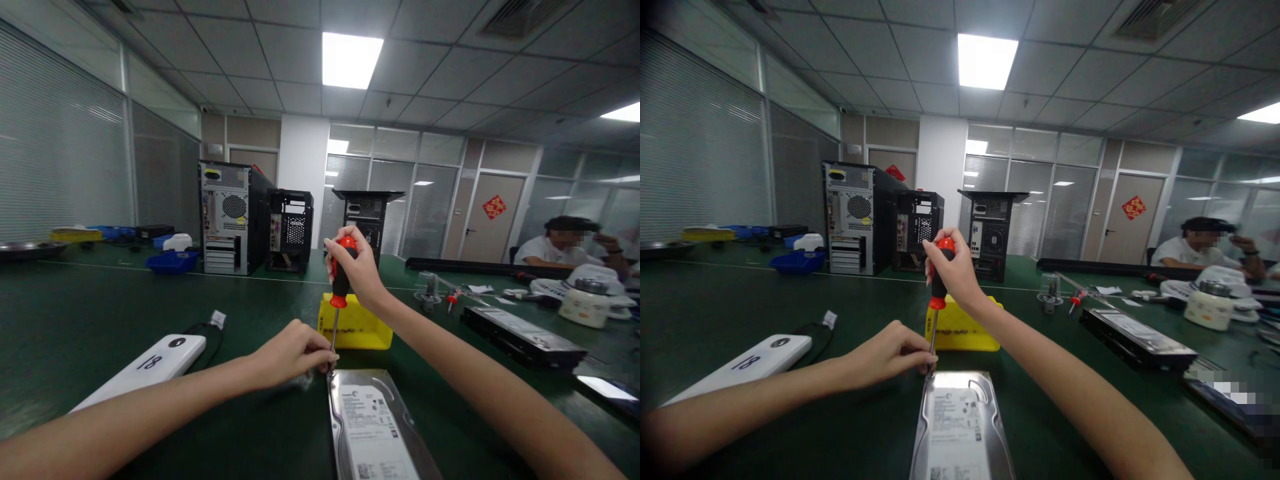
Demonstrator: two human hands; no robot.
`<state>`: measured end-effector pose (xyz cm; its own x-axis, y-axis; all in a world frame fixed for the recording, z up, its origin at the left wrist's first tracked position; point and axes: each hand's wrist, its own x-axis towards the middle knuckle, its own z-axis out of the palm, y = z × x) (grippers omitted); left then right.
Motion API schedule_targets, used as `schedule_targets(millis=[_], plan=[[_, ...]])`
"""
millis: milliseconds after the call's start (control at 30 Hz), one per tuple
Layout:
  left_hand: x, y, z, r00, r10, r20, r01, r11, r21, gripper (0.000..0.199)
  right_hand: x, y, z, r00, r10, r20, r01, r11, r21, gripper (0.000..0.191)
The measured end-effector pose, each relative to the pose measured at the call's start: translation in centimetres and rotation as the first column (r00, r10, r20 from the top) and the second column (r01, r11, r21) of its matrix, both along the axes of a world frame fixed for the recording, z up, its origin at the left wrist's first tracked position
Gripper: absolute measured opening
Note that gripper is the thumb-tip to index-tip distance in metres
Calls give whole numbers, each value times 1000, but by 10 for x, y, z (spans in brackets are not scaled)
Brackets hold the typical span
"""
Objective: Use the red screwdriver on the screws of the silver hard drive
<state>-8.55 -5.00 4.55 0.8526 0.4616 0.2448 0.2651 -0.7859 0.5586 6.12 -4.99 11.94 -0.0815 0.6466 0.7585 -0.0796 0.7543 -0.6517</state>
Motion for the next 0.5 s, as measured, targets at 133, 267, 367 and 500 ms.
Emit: schedule_targets(millis=[133, 267, 367, 500], plan=[[0, -1, 1, 1000, 1, -10, -1, 1000, -4, 31, 0, 0, 0, 1000, -18, 0, 18, 1000, -7, 21], [-1, 0, 1, 1000, -10, -8, 9, 999, -42, 31, 1, 1, 0, 1000, -3, 13, 3, 1000, 0, 21], [-2, 1, 2, 1000, -13, -10, 12, 998, -56, 30, 1, 1, 0, 999, 20, 26, -21, 999, 25, 21], [-2, 0, 3, 1000, -13, -8, 13, 1000, -25, 26, 1, 0, 0, 999, 25, 44, -27, 999, 28, 21]])
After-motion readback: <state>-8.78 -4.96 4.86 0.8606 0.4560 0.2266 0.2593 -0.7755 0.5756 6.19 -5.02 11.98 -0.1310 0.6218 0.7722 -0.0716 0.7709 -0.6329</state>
